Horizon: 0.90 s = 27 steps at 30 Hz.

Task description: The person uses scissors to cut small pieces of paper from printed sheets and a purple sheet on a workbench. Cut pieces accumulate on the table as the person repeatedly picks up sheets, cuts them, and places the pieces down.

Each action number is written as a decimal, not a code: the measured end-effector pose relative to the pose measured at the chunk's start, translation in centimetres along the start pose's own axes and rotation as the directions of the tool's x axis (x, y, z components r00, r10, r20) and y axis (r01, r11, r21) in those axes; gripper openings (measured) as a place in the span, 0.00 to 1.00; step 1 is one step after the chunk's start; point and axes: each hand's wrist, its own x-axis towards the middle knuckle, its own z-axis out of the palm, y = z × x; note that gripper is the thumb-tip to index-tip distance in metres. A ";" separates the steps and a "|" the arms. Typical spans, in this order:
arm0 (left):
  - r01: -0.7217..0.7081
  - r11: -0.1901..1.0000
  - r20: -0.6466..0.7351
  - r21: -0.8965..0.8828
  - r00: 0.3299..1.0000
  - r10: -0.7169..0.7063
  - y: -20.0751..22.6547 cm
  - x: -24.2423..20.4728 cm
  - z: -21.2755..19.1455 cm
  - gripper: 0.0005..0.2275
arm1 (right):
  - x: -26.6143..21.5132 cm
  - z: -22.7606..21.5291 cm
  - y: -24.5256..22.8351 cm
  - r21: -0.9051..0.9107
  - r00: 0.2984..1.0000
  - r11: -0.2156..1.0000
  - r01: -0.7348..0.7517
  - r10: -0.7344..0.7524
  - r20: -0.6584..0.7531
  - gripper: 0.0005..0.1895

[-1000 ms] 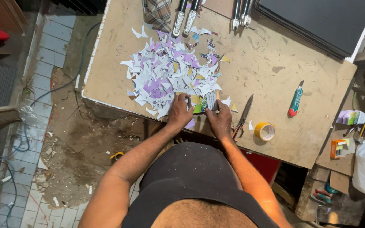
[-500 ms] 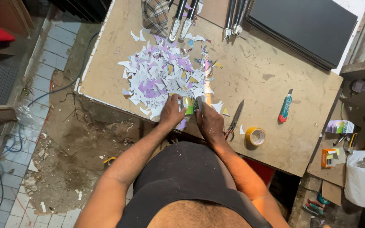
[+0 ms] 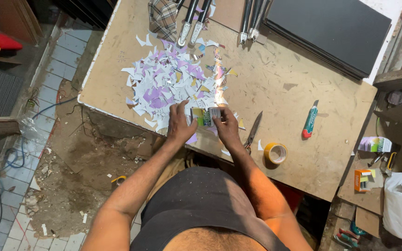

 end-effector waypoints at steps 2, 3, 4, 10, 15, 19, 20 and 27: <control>-0.162 0.984 -0.067 -0.076 0.985 0.157 0.9 -0.2 -0.7 0.28 | -1.3 -0.5 -0.3 0.079 0.992 0.989 0.123 -0.124 0.017 0.11; -0.247 0.962 -0.104 -0.115 0.966 0.235 1.1 0.0 -0.7 0.26 | -1.6 -0.8 -0.6 0.115 0.982 0.976 0.185 -0.188 0.016 0.10; -0.211 0.958 -0.014 -0.195 0.977 0.212 1.2 0.3 -0.6 0.22 | -1.8 -0.8 -1.0 0.028 0.976 0.976 0.216 -0.216 0.003 0.09; -0.139 0.934 0.174 -0.329 0.963 0.205 0.5 0.3 1.1 0.15 | -1.8 0.7 -3.1 -0.188 0.902 0.883 0.430 -0.430 0.041 0.14; -0.139 0.931 0.151 -0.338 0.968 0.200 0.5 -0.5 1.8 0.15 | -2.9 0.7 -3.8 -0.447 0.829 0.748 0.491 -0.558 -0.022 0.15; -0.141 0.945 0.142 -0.296 0.971 0.190 0.4 -0.6 2.0 0.15 | -3.0 0.8 -3.6 -0.471 0.840 0.727 0.500 -0.540 0.058 0.16; -0.170 0.942 0.131 -0.290 0.968 0.215 0.4 -0.5 2.0 0.16 | -2.9 0.6 -3.6 -0.501 0.847 0.715 0.488 -0.528 0.072 0.15; -0.115 0.925 0.134 -0.361 0.976 0.174 3.1 -0.1 -0.3 0.16 | -3.4 -1.2 -3.8 -0.396 0.854 0.784 0.478 -0.520 0.002 0.11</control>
